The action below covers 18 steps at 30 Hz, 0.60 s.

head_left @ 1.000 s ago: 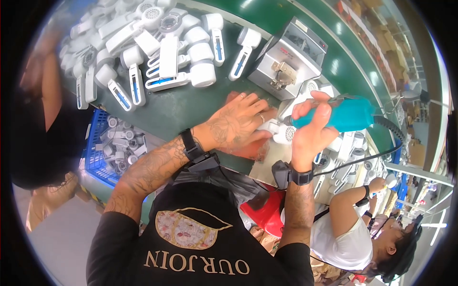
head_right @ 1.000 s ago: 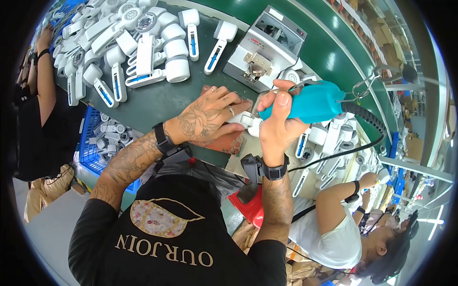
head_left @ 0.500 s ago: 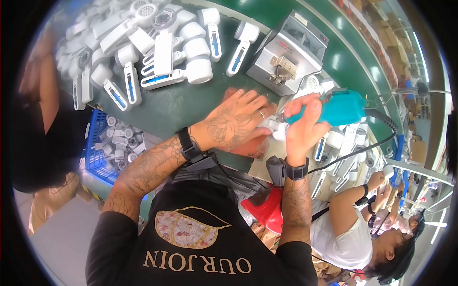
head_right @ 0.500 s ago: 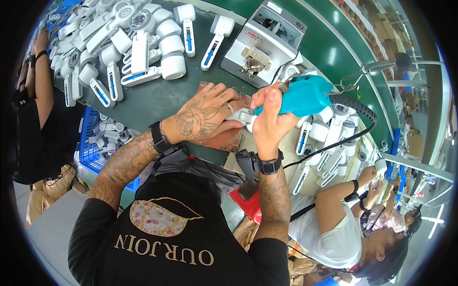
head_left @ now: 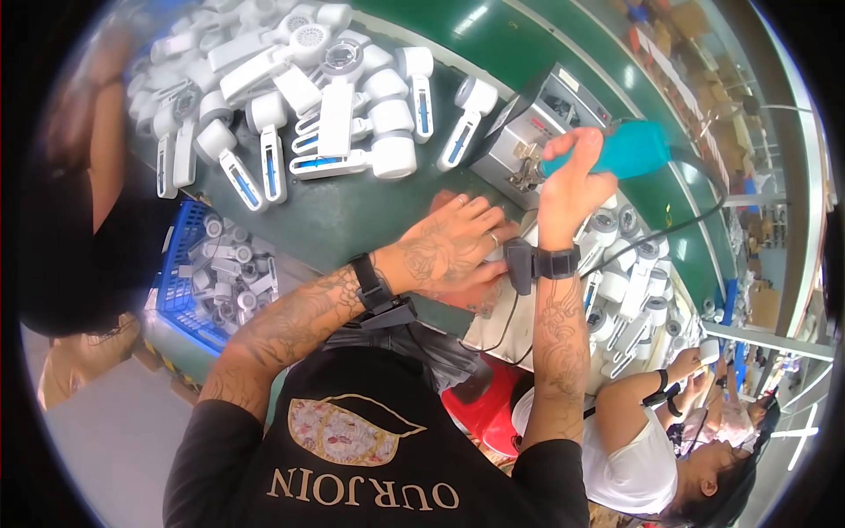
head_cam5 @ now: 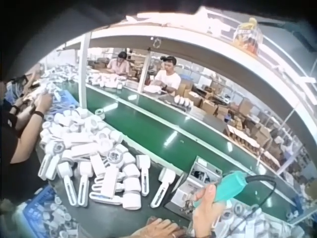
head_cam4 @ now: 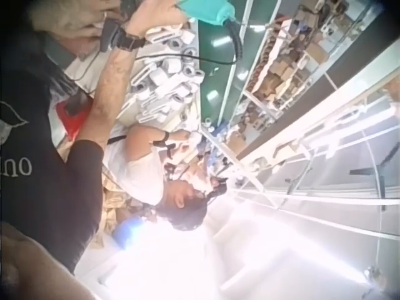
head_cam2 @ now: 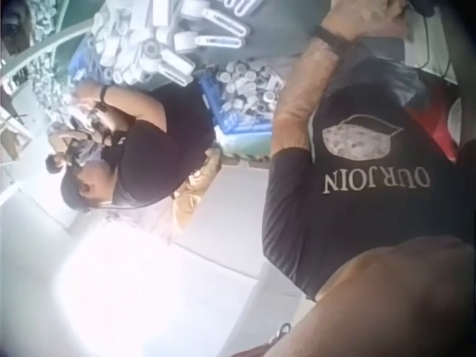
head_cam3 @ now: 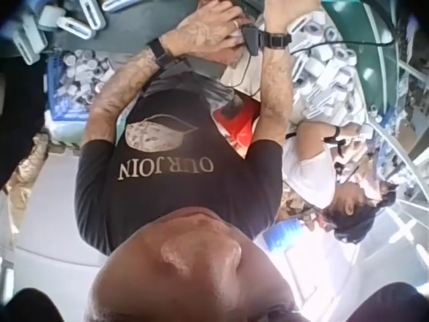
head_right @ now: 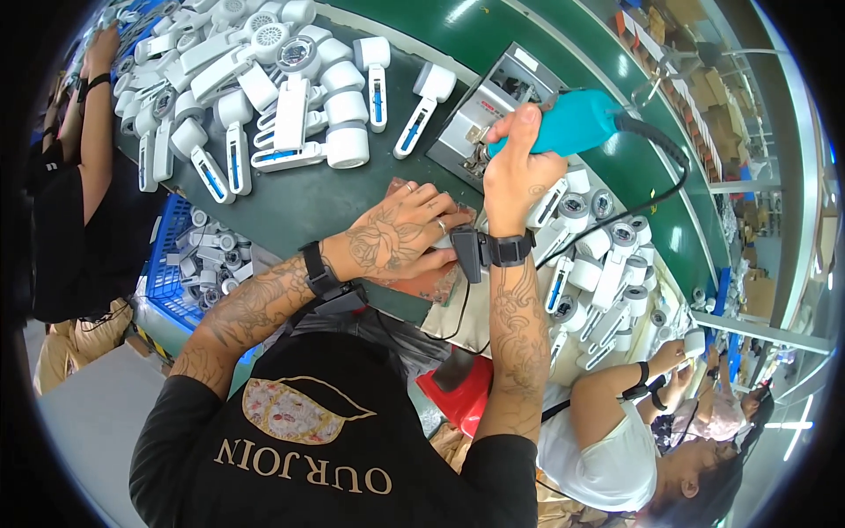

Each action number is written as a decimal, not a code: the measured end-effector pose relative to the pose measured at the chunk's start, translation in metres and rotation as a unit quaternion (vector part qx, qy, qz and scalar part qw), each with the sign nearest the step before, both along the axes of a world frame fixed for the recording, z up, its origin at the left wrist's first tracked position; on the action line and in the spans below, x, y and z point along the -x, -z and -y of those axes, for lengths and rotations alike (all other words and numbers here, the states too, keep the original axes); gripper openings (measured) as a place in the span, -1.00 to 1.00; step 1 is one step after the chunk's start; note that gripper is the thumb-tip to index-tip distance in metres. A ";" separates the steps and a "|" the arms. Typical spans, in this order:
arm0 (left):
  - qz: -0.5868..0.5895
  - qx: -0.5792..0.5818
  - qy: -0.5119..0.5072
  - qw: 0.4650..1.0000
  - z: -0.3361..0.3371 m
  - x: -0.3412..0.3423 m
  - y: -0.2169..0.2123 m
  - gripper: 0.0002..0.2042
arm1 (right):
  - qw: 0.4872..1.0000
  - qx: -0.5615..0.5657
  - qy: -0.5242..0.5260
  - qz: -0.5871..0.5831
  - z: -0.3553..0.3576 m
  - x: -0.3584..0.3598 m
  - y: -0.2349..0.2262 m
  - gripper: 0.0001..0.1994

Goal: Assembling small plastic white components using a power screwdriver on a manufacturing line.

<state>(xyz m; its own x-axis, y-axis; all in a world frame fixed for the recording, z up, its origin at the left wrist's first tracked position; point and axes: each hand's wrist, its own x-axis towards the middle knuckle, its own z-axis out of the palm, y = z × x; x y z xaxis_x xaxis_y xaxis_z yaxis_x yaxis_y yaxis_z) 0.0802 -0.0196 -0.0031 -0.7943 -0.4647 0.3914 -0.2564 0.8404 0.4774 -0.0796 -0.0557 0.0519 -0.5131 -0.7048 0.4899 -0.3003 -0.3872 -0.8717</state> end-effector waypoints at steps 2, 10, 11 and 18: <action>0.007 -0.003 0.009 1.000 -0.001 0.000 -0.001 -0.57 | 1.000 0.002 -0.006 0.016 -0.002 0.004 0.004 -0.63; -0.006 -0.006 0.006 1.000 0.007 0.000 0.008 -0.57 | 0.993 -0.014 -0.036 0.108 -0.076 -0.006 -0.012 -0.60; -0.001 -0.012 0.015 1.000 0.008 0.002 0.006 -0.57 | 0.993 -0.006 -0.066 0.099 -0.089 0.001 -0.006 -0.56; 0.007 -0.022 0.016 1.000 0.005 0.001 0.007 -0.58 | 0.994 -0.031 -0.053 0.087 -0.112 -0.005 0.007 -0.54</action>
